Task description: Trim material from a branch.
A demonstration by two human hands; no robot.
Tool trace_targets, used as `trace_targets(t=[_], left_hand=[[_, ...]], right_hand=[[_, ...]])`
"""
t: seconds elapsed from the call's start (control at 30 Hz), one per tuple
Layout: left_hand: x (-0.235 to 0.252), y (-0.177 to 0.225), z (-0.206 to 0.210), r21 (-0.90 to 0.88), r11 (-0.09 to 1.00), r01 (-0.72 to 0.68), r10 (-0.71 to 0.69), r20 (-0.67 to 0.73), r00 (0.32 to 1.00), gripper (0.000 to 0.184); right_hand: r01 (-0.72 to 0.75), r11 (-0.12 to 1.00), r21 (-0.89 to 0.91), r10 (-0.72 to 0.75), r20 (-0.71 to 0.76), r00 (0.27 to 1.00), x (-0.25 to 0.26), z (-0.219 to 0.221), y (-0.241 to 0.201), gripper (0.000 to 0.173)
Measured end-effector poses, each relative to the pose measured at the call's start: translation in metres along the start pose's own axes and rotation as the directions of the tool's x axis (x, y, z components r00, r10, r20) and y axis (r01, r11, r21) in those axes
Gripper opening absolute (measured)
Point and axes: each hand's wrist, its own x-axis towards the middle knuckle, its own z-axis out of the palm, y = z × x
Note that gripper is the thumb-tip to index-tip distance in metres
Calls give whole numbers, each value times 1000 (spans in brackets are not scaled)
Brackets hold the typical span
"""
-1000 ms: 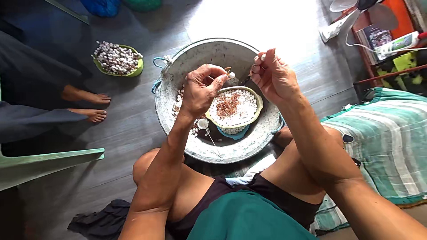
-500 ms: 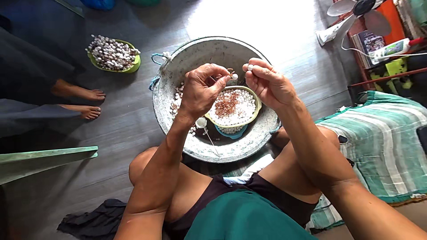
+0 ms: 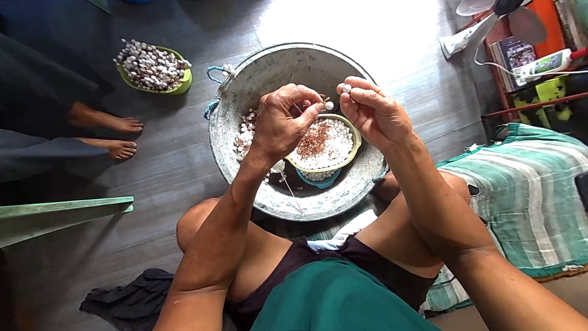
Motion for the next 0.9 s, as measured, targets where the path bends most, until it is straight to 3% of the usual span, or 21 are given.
trace_targets(t=[0.2, 0.3, 0.47, 0.9], left_hand=[[-1, 0, -2, 22, 1000, -4, 4, 6, 1000, 9], [-1, 2, -2, 53, 999, -6, 6, 2, 1000, 8], [-2, -1, 0, 146, 989, -18, 18, -1, 1000, 9], [-2, -1, 1, 254, 967, 0, -5, 19, 1000, 11]], right_hand=[[12, 1000, -29, -13, -44, 999, -1, 3, 1, 23], [103, 968, -229, -114, -37, 993, -2, 8, 4, 20], [302, 786, -540, -294, 103, 950, -1, 6, 12, 18], [399, 678, -617, -354, 202, 913, 2, 5, 17, 17]])
